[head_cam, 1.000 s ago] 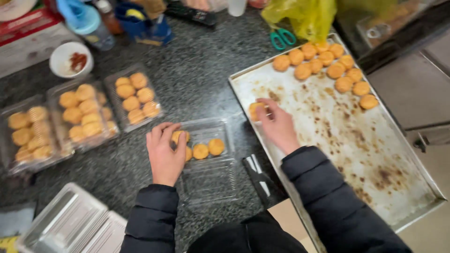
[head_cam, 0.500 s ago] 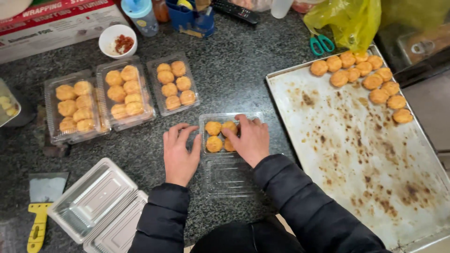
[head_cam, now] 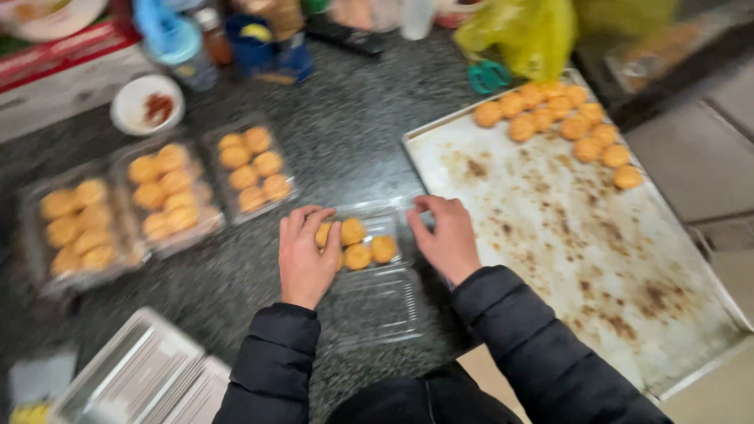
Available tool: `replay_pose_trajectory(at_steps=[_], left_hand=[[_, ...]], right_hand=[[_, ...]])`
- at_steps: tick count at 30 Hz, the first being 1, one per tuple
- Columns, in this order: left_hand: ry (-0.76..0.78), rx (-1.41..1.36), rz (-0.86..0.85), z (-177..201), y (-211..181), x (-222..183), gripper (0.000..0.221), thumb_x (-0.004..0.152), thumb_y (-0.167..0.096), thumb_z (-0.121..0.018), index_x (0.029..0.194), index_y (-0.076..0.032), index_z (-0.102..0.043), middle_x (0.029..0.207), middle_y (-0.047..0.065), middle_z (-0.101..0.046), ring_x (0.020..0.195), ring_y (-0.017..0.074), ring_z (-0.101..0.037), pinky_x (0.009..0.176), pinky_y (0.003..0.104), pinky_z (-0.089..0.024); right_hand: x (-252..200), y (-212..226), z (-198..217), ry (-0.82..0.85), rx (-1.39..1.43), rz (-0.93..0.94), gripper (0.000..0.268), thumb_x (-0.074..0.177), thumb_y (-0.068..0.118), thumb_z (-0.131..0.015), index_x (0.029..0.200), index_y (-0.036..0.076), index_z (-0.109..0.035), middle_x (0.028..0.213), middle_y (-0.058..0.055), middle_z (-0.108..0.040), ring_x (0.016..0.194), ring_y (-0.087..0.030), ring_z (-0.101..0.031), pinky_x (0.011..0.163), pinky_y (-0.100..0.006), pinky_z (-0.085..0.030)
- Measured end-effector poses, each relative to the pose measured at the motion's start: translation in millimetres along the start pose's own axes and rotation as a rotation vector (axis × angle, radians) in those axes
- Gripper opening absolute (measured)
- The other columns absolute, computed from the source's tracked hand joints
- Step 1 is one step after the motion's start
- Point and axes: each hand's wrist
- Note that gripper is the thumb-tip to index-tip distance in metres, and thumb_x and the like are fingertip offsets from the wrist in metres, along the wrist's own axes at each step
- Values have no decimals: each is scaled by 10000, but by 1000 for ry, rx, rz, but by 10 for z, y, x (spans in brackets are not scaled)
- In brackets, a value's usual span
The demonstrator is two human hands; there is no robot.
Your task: Packaging small round pastries from a baking tray into plastic containers and sealing them with a stapler
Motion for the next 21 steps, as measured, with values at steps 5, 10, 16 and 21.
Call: replay_pose_trajectory(at_steps=[5,10,16,21], left_hand=[[164,-90,-160,-633,-661,423,233,1028,-216,-802,1251,-157,-826,1197,64,-736,1124,334,-703,1035,463,-580],[285,-127,-337,-1454,-1254,676,253,1019,-233,-816,1260,-154,-826,1168,63,-760,1106,315,-715,1012,451,-574],[470,-85,-501,-2430,-1848,1016,274,1070,-304,-747,1310,-180,-792,1178,68,-718,1160,333,-652,979,483,-553],[545,-1,-597,-3262,-2124,1228,322,1016,-314,-782,1311,-190,-804,1183,81,-726,1183,352,-648,941,513,-575]], right_hand=[[-83,-1477,810,-201,-156,-174,415,1025,307,-836,1355,59,-794,1150,-189,-825,1059,-442,-729,980,-557,-577],[-172,-2847,1724,-288,-445,-315,514,1011,277,-828,1453,24,-764,1275,-257,-788,1139,-535,-709,1029,-653,-555],[-167,-3757,2122,-141,-499,-276,796,873,146,-716,1660,109,-600,1518,-195,-685,1394,-462,-643,1191,-547,-468],[-74,-3424,2152,80,-619,-311,776,931,210,-625,1688,310,-491,1642,1,-605,1520,-398,-519,1156,-587,-500]])
Point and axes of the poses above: each hand's wrist, its own x-axis towards the middle knuckle, its own z-axis out of the back of the hand, y = z × x
